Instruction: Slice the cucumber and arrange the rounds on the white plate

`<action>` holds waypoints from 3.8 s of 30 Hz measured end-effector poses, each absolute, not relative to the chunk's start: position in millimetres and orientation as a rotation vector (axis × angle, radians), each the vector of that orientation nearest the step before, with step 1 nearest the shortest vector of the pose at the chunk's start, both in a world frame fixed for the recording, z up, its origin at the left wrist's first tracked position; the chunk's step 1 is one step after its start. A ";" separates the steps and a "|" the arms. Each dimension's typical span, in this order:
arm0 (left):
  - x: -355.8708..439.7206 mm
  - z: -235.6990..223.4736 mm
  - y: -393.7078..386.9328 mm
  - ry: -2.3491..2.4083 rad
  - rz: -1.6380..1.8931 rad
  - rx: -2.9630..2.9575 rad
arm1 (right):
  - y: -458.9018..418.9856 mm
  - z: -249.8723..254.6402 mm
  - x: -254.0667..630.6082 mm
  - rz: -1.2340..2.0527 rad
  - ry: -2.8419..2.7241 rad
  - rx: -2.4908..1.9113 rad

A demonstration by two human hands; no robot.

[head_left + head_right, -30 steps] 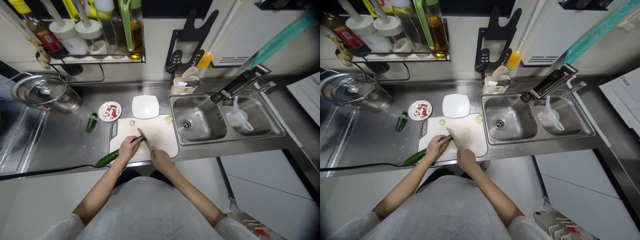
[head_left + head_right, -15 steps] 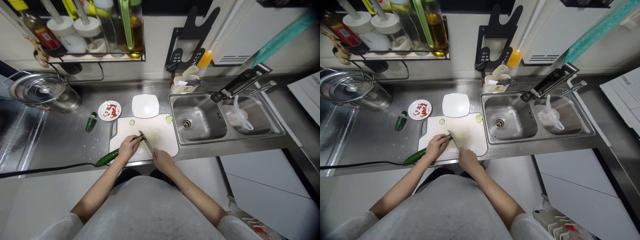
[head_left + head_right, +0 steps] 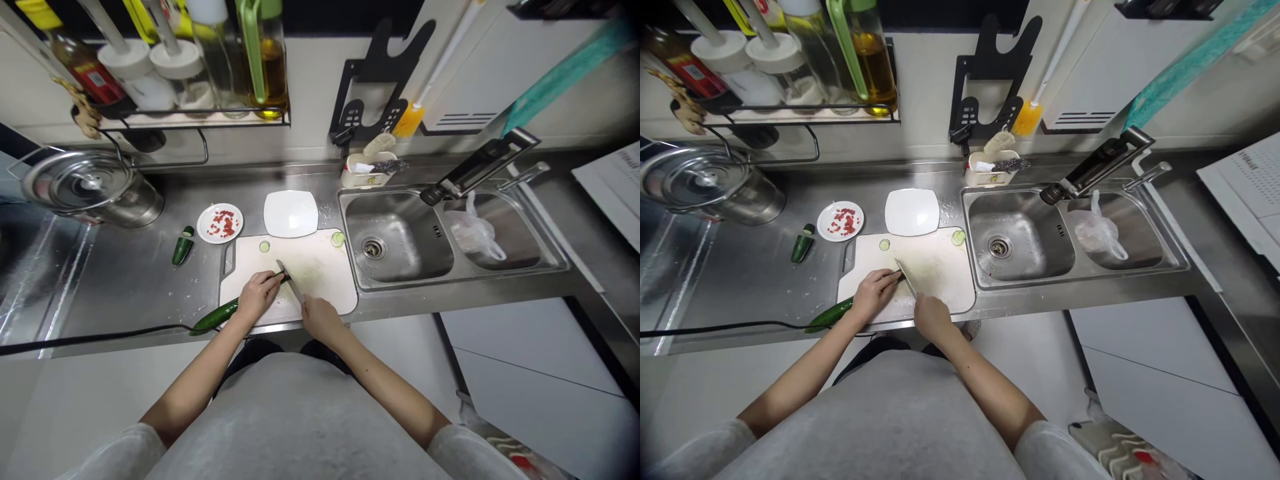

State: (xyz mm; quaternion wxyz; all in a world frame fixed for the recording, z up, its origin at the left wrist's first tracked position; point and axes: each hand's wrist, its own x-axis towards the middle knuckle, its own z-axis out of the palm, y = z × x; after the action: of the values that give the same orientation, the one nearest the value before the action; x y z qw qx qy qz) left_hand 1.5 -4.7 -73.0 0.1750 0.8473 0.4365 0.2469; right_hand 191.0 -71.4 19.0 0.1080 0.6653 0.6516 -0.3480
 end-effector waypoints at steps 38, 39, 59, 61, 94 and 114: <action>1.9 -75.1 -4.9 1.245 0.708 2.422 | -70.4 -3.9 177.0 -0.991 1.852 1.999; 2.1 -75.0 -5.4 1.249 0.710 2.417 | -71.5 -2.7 178.6 -0.990 1.848 2.012; 22.6 -35.7 17.8 1.397 0.622 2.222 | -90.3 6.3 222.8 -0.479 2.118 1.982; 26.5 -34.8 19.4 1.375 0.532 2.229 | -92.4 5.5 224.5 -0.470 2.128 1.967; 27.1 -55.9 80.0 2.122 0.423 1.806 | -94.1 2.9 244.4 -0.504 1.990 2.252; -38.3 -46.9 -20.6 1.500 0.169 2.231 | -79.1 -1.7 234.5 -0.816 1.917 2.164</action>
State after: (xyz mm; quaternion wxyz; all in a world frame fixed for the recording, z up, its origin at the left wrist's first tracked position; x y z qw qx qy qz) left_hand -38.3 -20.6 -46.9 0.2219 0.8075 0.5431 0.0613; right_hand 234.5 -79.1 -1.7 0.0690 0.7187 0.6366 -0.2709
